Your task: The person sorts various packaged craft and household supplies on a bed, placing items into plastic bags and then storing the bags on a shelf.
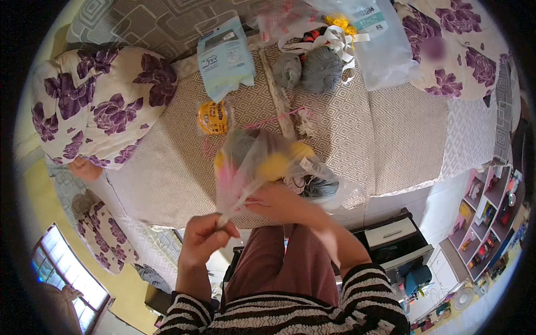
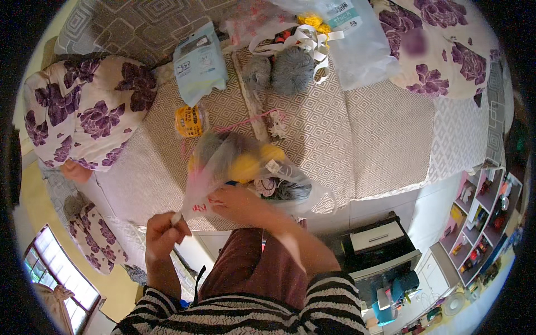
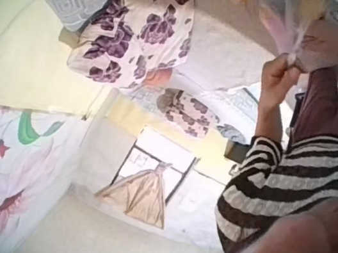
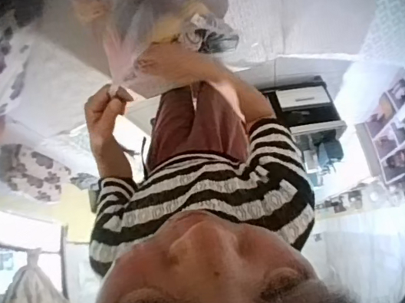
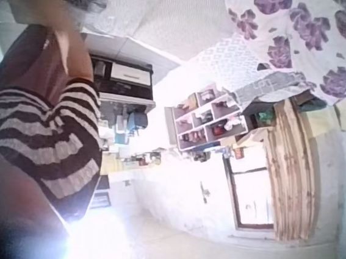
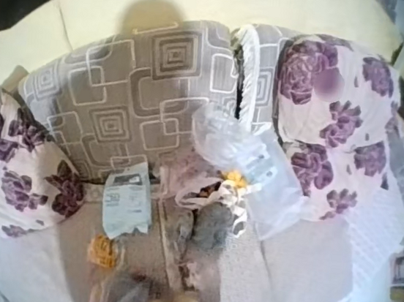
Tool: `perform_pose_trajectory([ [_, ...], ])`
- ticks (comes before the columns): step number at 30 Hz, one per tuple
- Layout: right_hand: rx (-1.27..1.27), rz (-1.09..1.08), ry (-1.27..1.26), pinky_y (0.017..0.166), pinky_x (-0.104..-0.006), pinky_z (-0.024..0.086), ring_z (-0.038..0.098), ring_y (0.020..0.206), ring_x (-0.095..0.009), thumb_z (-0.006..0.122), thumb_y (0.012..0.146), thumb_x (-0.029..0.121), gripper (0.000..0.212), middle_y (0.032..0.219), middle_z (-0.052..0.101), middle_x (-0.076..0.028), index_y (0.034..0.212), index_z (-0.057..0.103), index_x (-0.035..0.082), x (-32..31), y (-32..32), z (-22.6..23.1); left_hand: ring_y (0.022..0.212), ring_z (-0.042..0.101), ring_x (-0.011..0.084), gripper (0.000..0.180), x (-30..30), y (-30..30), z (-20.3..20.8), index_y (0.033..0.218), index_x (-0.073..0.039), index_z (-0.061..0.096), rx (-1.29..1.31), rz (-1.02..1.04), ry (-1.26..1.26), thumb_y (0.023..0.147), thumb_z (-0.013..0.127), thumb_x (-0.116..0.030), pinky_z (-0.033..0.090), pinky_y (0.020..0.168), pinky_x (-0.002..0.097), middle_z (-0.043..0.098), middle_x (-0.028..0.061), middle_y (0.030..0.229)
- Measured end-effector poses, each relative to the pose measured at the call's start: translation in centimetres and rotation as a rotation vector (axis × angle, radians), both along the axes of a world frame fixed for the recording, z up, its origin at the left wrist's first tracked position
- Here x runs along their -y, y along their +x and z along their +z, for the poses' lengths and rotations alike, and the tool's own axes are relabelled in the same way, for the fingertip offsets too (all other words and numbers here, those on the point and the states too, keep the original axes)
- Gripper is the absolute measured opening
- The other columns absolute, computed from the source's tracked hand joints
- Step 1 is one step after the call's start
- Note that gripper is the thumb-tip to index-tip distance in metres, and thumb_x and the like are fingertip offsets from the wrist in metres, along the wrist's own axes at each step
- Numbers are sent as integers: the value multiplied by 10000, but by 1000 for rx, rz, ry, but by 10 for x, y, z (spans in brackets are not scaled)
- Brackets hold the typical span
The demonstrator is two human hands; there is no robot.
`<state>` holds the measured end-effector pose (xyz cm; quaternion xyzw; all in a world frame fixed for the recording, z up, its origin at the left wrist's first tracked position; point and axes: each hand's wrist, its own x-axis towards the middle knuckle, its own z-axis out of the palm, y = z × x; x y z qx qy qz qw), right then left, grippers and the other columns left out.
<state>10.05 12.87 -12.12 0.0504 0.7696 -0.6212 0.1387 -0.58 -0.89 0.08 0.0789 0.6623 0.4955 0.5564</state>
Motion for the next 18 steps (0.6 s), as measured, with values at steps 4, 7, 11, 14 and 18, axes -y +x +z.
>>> perform_pose_trajectory([
  [4, 324, -327, -387, 637, -284, 434, 560, 736, -167, 531, 766, 124, 176, 817, 587, -85, 926, 559, 54, -58, -1, 3, 555, 426, 51, 172, 7, -8, -6, 688, 30, 576, -61, 100, -13, 694, 566, -142, 307, 499, 191, 506, 2, 602],
  [7, 240, -612, 96, 606, -273, 443, 567, 679, -159, 547, 742, 69, 136, 749, 586, -60, 875, 565, 48, -81, -26, -57, 458, 410, 40, 112, 14, -11, -11, 695, 13, 600, 41, -121, 1, 652, 636, -84, 273, 404, 199, 510, 14, 548],
  [11, 59, -421, 324, 632, -314, 451, 558, 721, -217, 548, 716, 49, 148, 809, 559, -86, 863, 547, 33, -64, -54, -145, 449, 452, 79, 153, 5, -19, -11, 713, -12, 611, 177, -539, 117, 664, 679, -141, 313, 397, 220, 516, 51, 548],
  [14, 90, -377, 688, 688, -345, 446, 527, 809, -261, 547, 692, 41, 182, 920, 509, -108, 873, 544, 32, -50, -69, -170, 458, 458, 88, 195, 18, -22, -16, 773, 18, 601, 430, -575, 350, 678, 673, -137, 304, 393, 211, 514, 57, 565],
  [18, 26, -232, 1091, 724, -347, 432, 495, 869, -271, 544, 680, 54, 158, 961, 470, -112, 838, 550, 63, -63, -66, -184, 429, 481, 138, 357, 38, -23, -33, 814, 55, 609, 567, -493, 458, 633, 723, -230, 335, 381, 244, 563, 112, 599],
])
